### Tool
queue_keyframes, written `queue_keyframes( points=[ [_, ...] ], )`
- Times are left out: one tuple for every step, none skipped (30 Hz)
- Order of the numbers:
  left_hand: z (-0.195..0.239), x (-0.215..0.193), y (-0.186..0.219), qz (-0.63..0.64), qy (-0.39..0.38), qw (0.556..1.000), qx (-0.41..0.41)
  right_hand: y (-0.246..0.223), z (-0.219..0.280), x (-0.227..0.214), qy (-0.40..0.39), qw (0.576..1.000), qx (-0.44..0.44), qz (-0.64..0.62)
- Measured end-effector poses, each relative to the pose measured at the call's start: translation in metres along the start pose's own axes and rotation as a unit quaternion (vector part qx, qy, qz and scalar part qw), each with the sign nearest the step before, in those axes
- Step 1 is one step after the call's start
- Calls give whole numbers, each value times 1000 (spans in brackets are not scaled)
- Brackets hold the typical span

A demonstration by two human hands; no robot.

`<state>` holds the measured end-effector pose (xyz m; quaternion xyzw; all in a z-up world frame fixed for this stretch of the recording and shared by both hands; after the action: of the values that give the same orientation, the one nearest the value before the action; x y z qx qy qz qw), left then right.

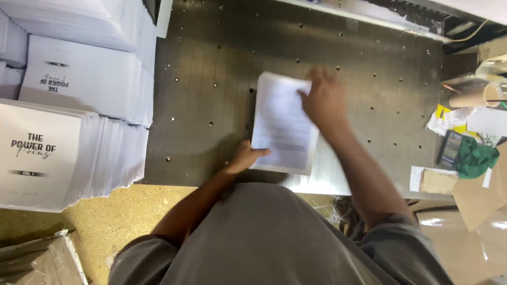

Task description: The person is aligning and stacking printed booklets on a workbench and a machine bed to prepare them for further processing.

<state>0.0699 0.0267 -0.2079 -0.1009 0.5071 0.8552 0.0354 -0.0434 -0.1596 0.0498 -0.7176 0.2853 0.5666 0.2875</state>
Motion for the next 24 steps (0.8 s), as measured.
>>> queue_keyframes(
  points=[
    [-9,23,-32,48,23,998,-25,1,15,26,-80,982,135,-109],
    [-5,19,-16,47,21,998,-27,-10,25,50,-81,981,137,-111],
    [5,19,-2,-15,20,997,-66,-22,41,76,-168,956,178,-160],
    [13,18,11,-77,18,991,-104,-35,58,102,-251,920,216,-207],
    [9,25,0,-75,16,991,-111,-48,67,111,-258,918,217,-208],
    [6,32,-12,-99,34,989,-101,-61,75,119,-249,925,217,-188],
    [2,37,-23,-121,54,987,-91,-75,83,127,-240,932,214,-167],
    [4,34,-21,-118,55,987,-98,-75,84,139,-247,931,211,-168],
    [9,32,-20,-121,36,986,-108,-75,87,149,-221,937,219,-156],
    [13,30,-18,-123,18,985,-119,-75,90,159,-196,943,226,-144],
    [18,25,-11,-119,20,985,-124,-74,93,161,-202,943,222,-145],
    [23,20,-4,-123,-5,983,-135,-73,95,163,-192,946,217,-148],
    [27,14,3,-127,-31,981,-145,-73,97,166,-180,948,214,-151],
    [32,2,16,-125,-29,980,-149,-72,95,161,-185,948,211,-152],
    [39,-7,29,-87,-48,987,-128,-72,96,155,-183,945,211,-170],
    [46,-17,43,-49,-65,991,-106,-71,96,149,-182,942,212,-188],
    [47,-18,36,-47,-65,991,-110,-68,98,149,-186,941,211,-188],
    [49,-19,31,-15,-62,994,-89,-66,99,150,-176,941,213,-197],
    [50,-20,25,16,-58,996,-68,-63,100,150,-165,941,214,-205],
    [46,-15,15,17,-57,996,-71,-61,99,151,-168,940,213,-205],
    [41,-10,4,38,-52,995,-71,-57,99,151,-173,940,214,-201],
    [37,-5,-6,58,-48,995,-71,-54,99,152,-179,939,216,-197],
    [37,-9,2,59,-47,995,-72,-49,99,155,-179,940,216,-196],
    [38,-12,10,8,-45,997,-66,-44,99,157,-172,947,206,-179]
  ],
)
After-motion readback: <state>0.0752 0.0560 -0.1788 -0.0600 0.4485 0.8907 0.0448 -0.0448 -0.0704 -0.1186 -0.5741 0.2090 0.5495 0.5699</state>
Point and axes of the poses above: each hand's wrist, its own z-axis away from the middle knuckle, its own x-axis out of the palm, y = z × x, the point moved 1 cm from there along -z, towards the middle knuckle, and after that the axes turned 11 degrees about -z, right-handed, at the moved point
